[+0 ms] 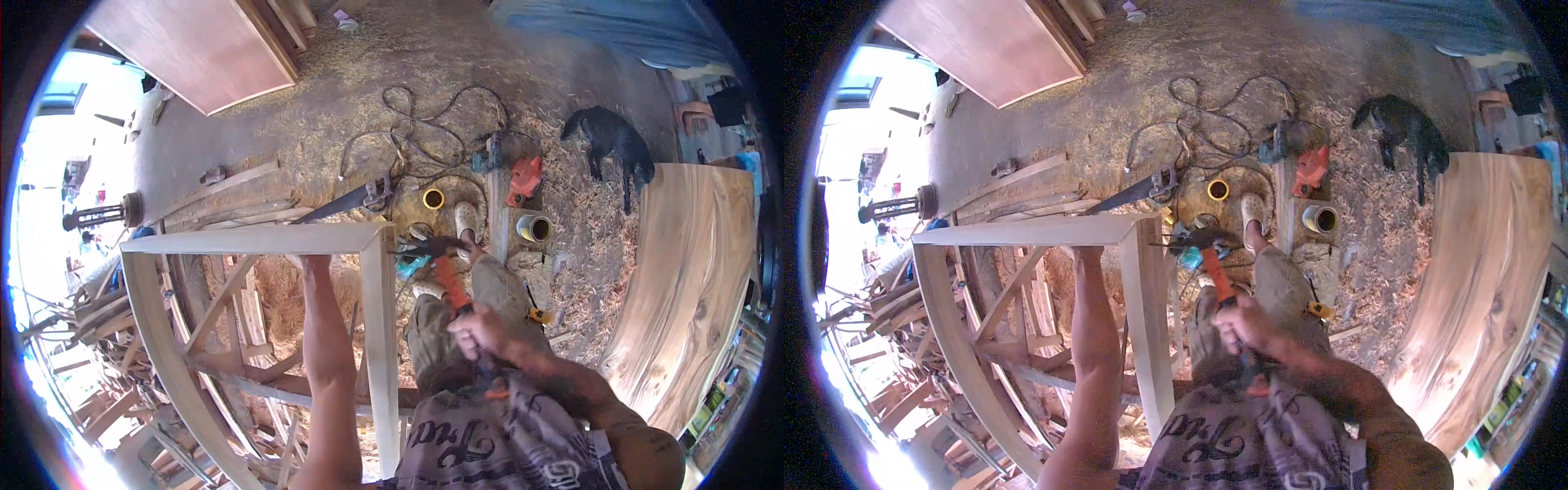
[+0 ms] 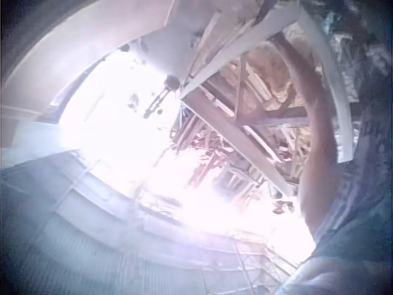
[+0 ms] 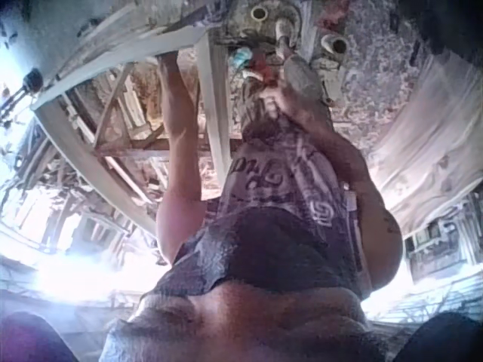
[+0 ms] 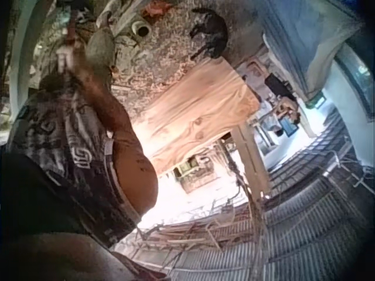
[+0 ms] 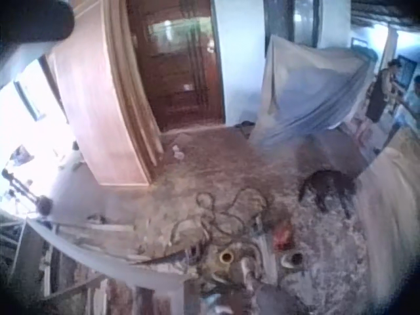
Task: The person holds two wooden beams together to form a corner joint, drills a pilot hole into the wood using a power drill, and hammers a nail into the joint to secure it.
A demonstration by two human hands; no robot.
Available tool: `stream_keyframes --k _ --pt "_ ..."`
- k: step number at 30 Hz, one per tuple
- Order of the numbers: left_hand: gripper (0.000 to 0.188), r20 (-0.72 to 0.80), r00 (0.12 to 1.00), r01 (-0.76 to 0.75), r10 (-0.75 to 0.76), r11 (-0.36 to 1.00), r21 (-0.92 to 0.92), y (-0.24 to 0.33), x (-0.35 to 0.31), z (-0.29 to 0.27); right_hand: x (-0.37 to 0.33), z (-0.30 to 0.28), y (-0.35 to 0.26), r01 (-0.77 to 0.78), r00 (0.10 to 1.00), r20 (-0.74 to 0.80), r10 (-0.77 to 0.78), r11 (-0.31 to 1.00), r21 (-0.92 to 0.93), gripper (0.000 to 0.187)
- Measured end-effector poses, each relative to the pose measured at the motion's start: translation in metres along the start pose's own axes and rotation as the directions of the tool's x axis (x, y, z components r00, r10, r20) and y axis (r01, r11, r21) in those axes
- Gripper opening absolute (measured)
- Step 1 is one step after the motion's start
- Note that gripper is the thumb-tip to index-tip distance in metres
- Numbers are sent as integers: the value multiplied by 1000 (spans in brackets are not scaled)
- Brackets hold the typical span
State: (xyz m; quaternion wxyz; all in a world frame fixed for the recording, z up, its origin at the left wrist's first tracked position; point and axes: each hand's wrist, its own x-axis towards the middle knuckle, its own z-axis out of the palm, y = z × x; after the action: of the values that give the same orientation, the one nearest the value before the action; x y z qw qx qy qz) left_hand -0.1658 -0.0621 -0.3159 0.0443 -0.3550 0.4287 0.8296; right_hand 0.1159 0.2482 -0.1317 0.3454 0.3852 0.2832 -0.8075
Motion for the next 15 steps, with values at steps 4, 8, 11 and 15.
stream_keyframes --k 4,8,11,15 --pt "20 -349 910 -42 226 884 465 45 -99 -3 -51 -34 -76 37 988 -107 -110 848 -528 24" --pt "29 -61 908 -295 415 735 610 65 -236 35 -113 -99 -138 -71 997 -21 72 812 -580 29" --pt "29 87 881 -389 464 608 692 60 -315 40 -109 -111 -156 70 995 98 35 471 -879 33" --pt "28 130 967 -241 218 632 736 8 -369 56 -52 -118 -150 106 866 79 -494 26 -994 44"
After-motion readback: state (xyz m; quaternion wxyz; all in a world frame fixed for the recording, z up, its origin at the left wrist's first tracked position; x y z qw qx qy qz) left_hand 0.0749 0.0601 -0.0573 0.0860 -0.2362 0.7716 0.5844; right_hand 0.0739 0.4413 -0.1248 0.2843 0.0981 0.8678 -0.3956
